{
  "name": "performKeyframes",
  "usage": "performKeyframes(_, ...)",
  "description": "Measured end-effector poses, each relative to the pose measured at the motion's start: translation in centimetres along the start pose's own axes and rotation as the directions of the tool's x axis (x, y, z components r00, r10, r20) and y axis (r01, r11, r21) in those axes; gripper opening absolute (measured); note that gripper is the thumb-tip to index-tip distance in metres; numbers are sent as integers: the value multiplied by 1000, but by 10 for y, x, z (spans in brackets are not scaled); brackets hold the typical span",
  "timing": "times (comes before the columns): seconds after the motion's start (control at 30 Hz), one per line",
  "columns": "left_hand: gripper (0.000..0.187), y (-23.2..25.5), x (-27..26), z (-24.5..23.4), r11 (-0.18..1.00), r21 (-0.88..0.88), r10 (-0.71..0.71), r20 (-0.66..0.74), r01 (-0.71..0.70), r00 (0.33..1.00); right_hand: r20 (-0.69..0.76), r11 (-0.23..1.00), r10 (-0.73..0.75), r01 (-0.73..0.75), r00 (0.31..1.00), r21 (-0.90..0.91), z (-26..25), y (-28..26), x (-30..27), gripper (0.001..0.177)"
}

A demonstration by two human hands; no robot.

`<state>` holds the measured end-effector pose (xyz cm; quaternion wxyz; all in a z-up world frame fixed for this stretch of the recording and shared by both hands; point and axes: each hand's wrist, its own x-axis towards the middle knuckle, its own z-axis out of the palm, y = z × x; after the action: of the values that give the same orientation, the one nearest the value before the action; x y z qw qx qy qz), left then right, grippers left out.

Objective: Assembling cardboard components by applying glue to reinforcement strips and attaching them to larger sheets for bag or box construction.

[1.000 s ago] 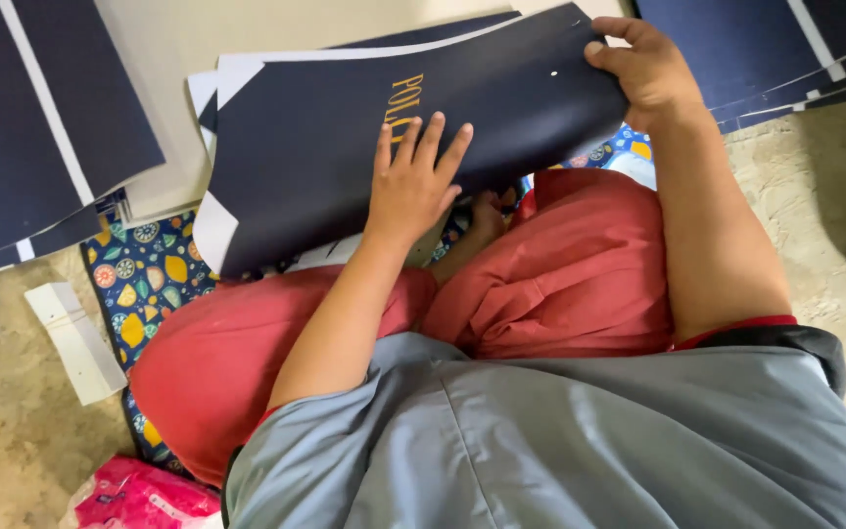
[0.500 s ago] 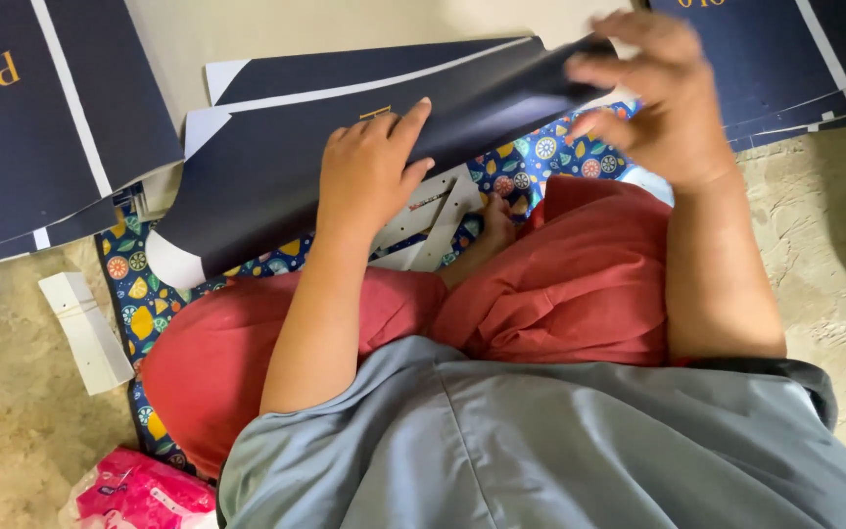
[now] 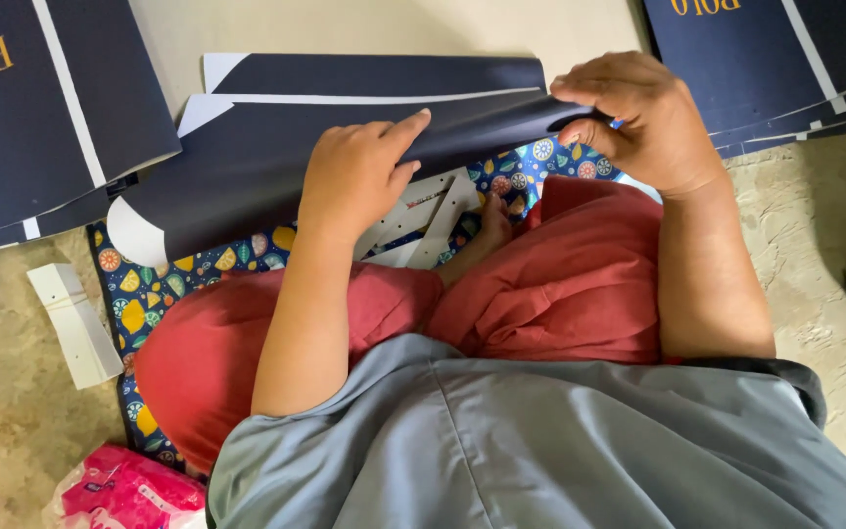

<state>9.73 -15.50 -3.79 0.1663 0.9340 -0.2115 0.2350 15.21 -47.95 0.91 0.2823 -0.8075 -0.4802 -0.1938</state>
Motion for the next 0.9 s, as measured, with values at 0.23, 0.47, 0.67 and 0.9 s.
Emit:
performKeyframes(0.23,48,4,3,-4,999,-43,-12,34,14,999,-65,997,68,-66,996,34,7,7,-6,31)
performKeyframes(0.47,48,10,5,-2,989,-148,4,26,0,1000,-108,992,92,-82,990,92,8,8,-7,18)
performKeyframes(0.67,47,8,3,4,991,-132,-16,58,23,998,-80,992,74,-65,994,104,6,8,-7,21)
performKeyframes(0.9,44,10,4,14,987,-156,-22,48,29,999,18,871,47,-32,999,-491,15,-26,11,14)
